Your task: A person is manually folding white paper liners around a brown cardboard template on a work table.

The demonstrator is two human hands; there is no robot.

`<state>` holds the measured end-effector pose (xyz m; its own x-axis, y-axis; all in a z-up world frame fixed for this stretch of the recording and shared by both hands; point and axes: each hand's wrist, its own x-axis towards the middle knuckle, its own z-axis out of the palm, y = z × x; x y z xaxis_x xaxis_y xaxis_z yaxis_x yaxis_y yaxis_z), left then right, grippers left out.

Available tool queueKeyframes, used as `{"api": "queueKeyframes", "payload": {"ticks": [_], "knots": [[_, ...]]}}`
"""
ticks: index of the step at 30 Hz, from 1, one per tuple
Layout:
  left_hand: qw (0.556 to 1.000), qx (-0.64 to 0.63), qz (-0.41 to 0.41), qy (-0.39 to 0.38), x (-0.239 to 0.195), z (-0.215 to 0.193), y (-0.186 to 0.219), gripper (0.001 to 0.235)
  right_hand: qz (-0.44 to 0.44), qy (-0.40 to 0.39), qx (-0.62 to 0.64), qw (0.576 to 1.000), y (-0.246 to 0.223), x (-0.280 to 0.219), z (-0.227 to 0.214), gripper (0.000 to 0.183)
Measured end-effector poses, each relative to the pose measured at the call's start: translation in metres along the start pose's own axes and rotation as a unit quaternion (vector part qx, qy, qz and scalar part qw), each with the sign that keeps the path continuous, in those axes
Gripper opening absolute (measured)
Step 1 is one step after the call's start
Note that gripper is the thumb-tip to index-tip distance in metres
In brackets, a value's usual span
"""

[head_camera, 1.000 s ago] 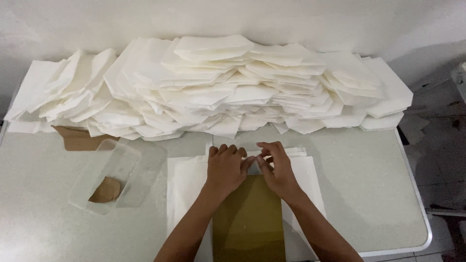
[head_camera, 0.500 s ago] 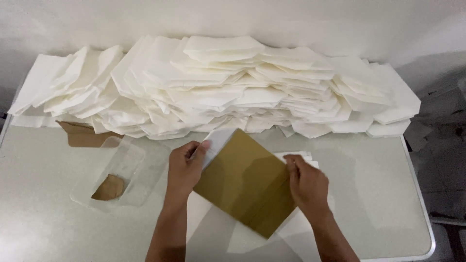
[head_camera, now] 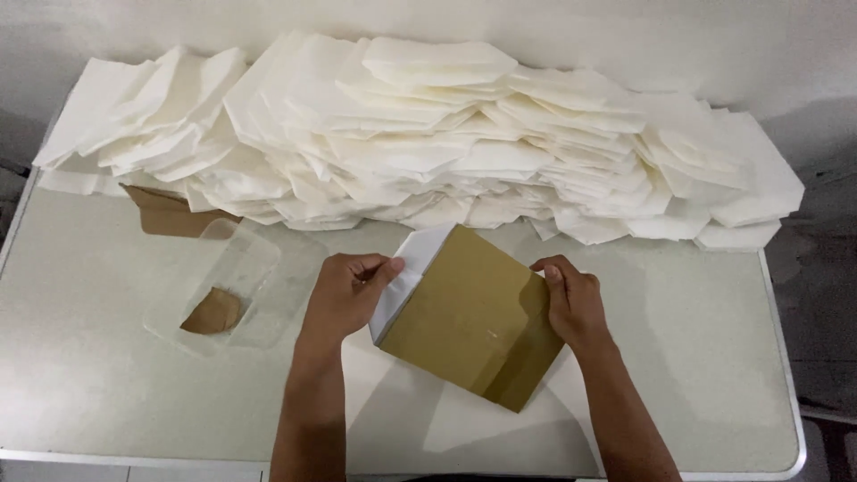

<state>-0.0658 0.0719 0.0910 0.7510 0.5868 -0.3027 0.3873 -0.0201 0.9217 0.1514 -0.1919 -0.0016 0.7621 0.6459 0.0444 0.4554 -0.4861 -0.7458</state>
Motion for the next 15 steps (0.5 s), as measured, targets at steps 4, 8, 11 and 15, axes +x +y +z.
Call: {"api": "queueKeyframes", "payload": {"ticks": [4,8,11,15], "knots": [[1.0,0.007,0.007,0.013,-0.003,-0.001,0.002,0.03,0.022,-0.005,0.003,1.0,0.002,-0.003,-0.006,0.041],[0.986,0.069,0.0,0.152,-0.003,-0.044,-0.008,0.022,0.052,0.001,-0.014,0.999,0.023,-0.002,-0.023,0.046],[0.95,0.049,0.019,0.307,-0.032,-0.07,0.006,0.018,0.087,-0.019,-0.03,0.996,0.034,-0.007,-0.029,0.052],[0.949,-0.032,0.101,0.297,-0.042,-0.058,0.015,0.025,0.073,-0.084,-0.096,0.989,0.041,-0.016,-0.011,0.043]]}}
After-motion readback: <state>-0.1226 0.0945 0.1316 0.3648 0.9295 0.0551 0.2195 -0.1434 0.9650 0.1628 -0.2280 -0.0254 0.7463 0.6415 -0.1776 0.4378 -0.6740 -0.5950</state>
